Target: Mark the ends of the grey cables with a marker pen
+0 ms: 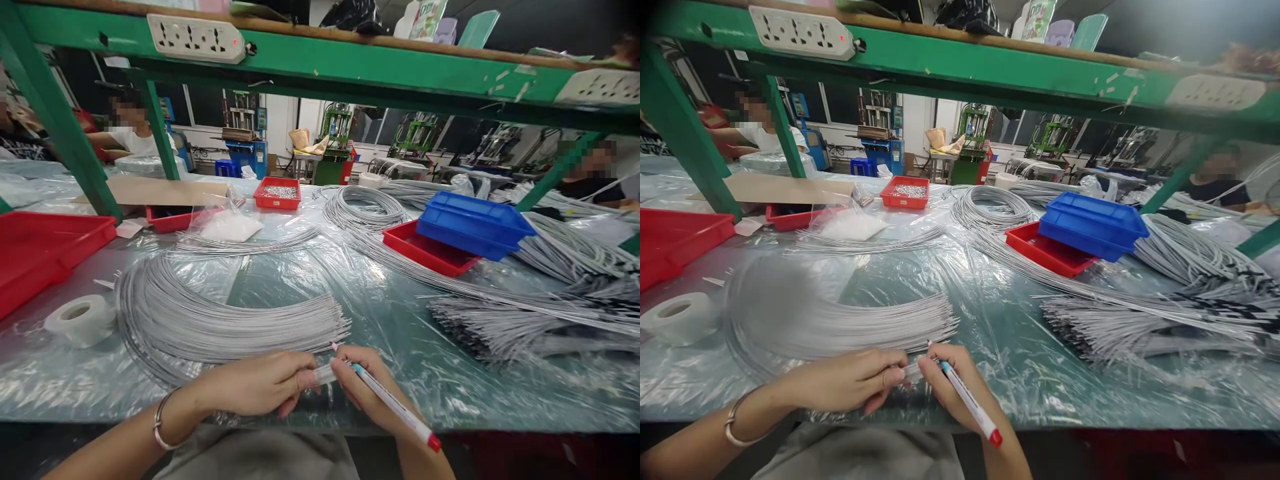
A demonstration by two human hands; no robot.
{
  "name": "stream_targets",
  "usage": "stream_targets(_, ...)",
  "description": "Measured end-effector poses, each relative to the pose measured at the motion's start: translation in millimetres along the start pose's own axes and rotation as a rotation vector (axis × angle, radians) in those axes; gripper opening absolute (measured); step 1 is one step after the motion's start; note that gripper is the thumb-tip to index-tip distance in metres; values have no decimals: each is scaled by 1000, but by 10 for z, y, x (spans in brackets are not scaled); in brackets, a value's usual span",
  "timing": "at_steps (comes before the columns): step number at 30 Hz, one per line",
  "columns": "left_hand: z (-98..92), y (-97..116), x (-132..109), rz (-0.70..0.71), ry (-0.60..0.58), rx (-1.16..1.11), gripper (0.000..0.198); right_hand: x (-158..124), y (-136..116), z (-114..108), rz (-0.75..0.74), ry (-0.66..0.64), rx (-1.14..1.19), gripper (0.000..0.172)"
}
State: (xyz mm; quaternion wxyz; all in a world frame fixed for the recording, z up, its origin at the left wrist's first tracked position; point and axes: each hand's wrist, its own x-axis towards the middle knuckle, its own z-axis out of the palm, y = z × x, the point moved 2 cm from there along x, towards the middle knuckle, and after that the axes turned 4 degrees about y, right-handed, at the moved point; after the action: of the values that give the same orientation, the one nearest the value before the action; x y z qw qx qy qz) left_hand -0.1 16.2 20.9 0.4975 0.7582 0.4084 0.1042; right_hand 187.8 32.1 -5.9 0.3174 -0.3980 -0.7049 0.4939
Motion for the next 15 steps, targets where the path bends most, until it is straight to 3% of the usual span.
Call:
stream_targets(4,36,-20,8,-26,10,-131,24,3,9,18,6,-7,18,51)
stream_targets(9,28,-59,71,8,147,-170,26,-15,13,36,12,7,-31,49)
stream_targets(15,37,-97,80,-2,192,-227,25,6,87,40,45,7,-38,52)
